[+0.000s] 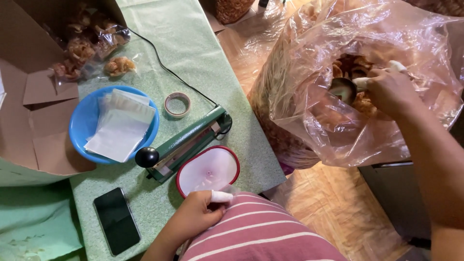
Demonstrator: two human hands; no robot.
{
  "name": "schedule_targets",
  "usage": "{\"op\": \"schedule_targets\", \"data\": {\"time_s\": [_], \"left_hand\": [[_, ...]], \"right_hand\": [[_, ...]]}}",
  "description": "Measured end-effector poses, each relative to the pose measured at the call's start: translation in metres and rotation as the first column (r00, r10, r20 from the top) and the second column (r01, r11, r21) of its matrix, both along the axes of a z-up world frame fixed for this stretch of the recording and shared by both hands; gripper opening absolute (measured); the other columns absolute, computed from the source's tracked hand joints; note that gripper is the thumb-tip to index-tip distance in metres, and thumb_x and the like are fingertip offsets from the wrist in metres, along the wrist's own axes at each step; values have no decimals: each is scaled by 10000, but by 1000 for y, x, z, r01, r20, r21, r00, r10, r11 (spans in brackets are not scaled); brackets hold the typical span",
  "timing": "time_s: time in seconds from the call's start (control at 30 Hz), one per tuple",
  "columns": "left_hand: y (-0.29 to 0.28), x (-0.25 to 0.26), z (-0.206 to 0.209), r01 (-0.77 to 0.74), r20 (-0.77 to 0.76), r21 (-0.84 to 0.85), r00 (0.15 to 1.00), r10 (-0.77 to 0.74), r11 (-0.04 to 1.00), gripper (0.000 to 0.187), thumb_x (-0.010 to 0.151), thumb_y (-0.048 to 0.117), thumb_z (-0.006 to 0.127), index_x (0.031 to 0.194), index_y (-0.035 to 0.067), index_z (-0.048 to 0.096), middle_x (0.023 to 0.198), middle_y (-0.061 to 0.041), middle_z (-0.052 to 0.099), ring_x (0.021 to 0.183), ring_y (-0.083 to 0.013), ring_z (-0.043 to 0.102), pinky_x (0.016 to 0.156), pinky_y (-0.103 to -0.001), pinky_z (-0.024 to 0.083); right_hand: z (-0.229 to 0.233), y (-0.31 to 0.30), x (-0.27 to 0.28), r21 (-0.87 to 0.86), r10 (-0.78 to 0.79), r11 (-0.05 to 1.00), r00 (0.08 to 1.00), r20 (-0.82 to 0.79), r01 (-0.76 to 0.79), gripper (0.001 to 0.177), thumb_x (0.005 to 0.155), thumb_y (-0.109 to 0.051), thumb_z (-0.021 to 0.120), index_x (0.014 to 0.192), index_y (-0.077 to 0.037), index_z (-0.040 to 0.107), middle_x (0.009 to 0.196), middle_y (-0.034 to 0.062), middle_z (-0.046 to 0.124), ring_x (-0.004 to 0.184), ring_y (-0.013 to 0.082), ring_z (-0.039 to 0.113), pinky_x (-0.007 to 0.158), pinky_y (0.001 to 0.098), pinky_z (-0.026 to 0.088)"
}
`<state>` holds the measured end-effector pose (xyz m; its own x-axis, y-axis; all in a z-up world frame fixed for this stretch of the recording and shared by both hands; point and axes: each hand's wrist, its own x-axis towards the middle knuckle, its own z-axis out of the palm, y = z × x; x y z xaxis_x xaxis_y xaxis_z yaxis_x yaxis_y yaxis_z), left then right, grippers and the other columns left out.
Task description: The person is packaging snacks by scooping them from a large bulk bag into small individual plastic bags and then sealing each bag using a manual impulse heat sealer.
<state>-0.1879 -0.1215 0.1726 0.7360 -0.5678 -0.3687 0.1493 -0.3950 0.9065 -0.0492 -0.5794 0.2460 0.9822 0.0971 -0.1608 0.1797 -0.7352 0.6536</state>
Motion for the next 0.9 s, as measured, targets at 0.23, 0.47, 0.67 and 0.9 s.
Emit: {"op": "schedule_targets", "data": {"time_s": [0.23, 0.47, 0.67, 0.9], "left_hand": [[-7, -7, -18, -240, 63, 75, 970, 235, 968, 301, 715, 161, 644, 1013, 140, 681, 898, 15, 727, 838, -71, 673, 730, -202, 496], [-3, -7, -7, -77, 231, -80, 969, 94, 994, 232, 754, 87, 576, 948, 149, 688, 923, 10, 694, 838, -99, 650, 715, -201, 465], [-2, -8, -18, -91, 164, -14, 982, 92, 996, 173, 726, 99, 619, 840, 171, 726, 822, 35, 700, 786, -93, 658, 693, -197, 466], [-3, 0, -5, -152, -108, 10, 982, 153, 988, 240, 631, 108, 734, 869, 128, 759, 817, 19, 693, 795, -83, 651, 706, -179, 460]], "right_hand": [[6, -37, 2, 511, 75, 858, 997, -26, -51, 362, 676, -119, 702, 1028, -191, 659, 1039, 47, 656, 786, 217, 662, 680, 349, 572], [4, -48, 0, 583, -9, 808, 991, -135, 87, 287, 705, -85, 679, 978, -174, 676, 775, 21, 667, 614, 154, 604, 543, 262, 509], [5, -32, -6, 559, -174, 786, 963, -208, 263, 105, 768, -97, 644, 873, -94, 653, 753, 40, 648, 592, 141, 601, 530, 230, 521], [9, -44, -10, 734, -158, 594, 942, -295, 330, 311, 636, -26, 734, 935, -32, 649, 919, 91, 626, 773, 224, 611, 742, 299, 509]]}}
